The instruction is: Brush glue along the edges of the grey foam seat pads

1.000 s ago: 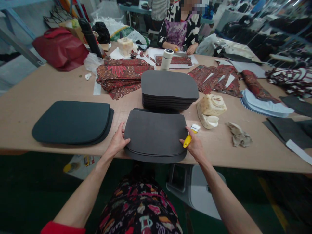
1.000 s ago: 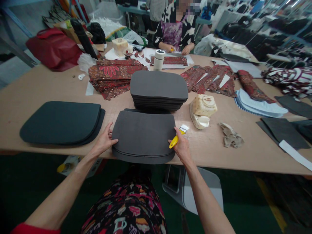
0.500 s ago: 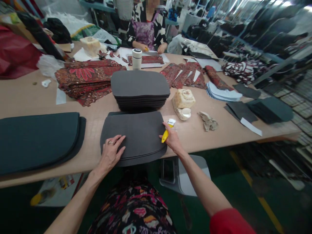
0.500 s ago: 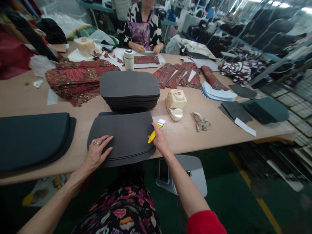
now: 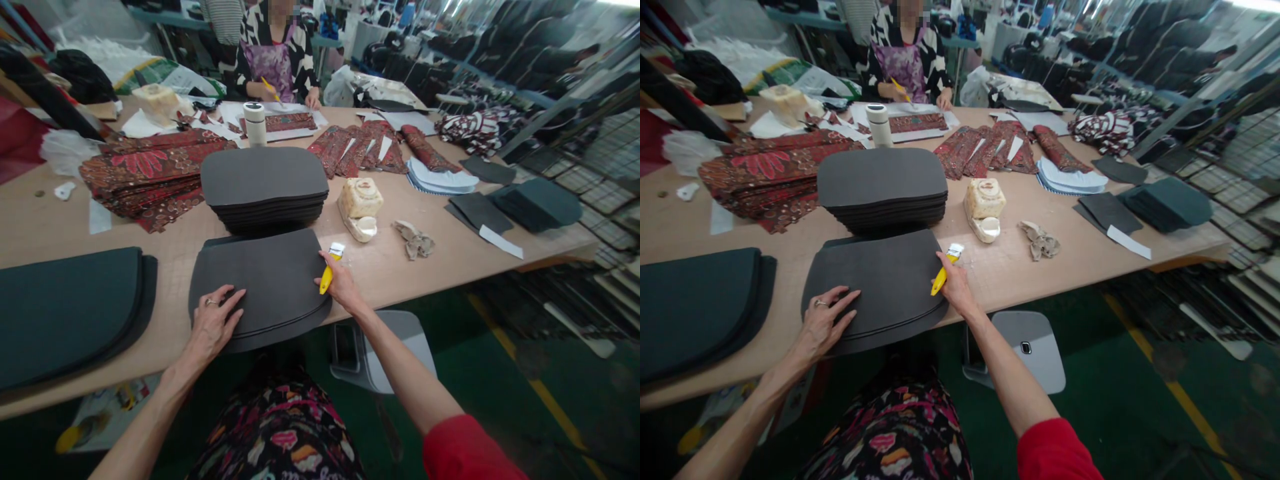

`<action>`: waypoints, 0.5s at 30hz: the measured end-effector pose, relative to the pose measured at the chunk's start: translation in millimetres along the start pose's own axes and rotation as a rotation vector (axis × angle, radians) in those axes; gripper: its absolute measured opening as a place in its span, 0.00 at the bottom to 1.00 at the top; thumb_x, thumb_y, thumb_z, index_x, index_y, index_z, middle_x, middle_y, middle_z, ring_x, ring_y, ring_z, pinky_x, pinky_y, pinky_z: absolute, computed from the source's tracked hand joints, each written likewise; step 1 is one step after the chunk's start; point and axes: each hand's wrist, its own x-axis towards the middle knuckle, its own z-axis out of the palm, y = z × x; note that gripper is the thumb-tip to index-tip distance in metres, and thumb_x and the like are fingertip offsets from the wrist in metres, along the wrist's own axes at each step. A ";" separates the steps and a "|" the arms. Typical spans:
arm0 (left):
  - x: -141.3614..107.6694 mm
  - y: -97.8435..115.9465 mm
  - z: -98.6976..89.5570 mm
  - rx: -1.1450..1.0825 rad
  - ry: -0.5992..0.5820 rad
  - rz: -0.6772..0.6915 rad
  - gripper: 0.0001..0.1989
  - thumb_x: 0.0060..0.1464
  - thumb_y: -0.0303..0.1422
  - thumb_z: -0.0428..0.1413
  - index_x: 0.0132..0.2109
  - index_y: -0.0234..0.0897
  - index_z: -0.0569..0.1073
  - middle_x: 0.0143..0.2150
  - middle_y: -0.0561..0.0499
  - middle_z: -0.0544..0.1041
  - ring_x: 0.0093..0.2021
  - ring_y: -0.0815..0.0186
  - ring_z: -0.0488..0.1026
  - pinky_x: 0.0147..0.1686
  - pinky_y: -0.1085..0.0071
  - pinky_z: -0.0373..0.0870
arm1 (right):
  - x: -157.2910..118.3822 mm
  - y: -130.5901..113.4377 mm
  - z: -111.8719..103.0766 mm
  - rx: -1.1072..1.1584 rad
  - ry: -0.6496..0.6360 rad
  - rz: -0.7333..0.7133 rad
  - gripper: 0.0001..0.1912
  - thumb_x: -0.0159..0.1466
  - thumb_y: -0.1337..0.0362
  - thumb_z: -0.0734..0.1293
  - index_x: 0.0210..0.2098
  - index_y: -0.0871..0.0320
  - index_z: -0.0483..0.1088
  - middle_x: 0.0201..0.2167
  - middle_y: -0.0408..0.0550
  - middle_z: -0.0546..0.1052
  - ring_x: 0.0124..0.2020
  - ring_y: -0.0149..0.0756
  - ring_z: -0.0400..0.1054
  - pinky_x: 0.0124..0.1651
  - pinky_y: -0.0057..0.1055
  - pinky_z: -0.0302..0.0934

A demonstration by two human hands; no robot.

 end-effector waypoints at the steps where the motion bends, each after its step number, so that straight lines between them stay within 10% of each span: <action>1: 0.1 -1.0 0.7 -0.002 0.004 0.002 0.17 0.58 0.37 0.47 0.53 0.45 0.71 0.55 0.44 0.67 0.49 0.54 0.64 0.47 0.55 0.63 | 0.0 0.4 0.4 -0.018 -0.004 -0.011 0.34 0.55 0.67 0.67 0.61 0.60 0.57 0.33 0.48 0.73 0.29 0.34 0.64 0.36 0.30 0.58; 15: -7.4 -3.9 -11.7 0.209 -0.056 0.025 0.17 0.58 0.33 0.47 0.52 0.50 0.72 0.53 0.45 0.69 0.45 0.55 0.67 0.34 0.63 0.69 | -12.7 -4.7 22.2 -0.272 0.044 -0.066 0.34 0.54 0.76 0.63 0.60 0.58 0.59 0.36 0.51 0.74 0.38 0.38 0.66 0.46 0.37 0.57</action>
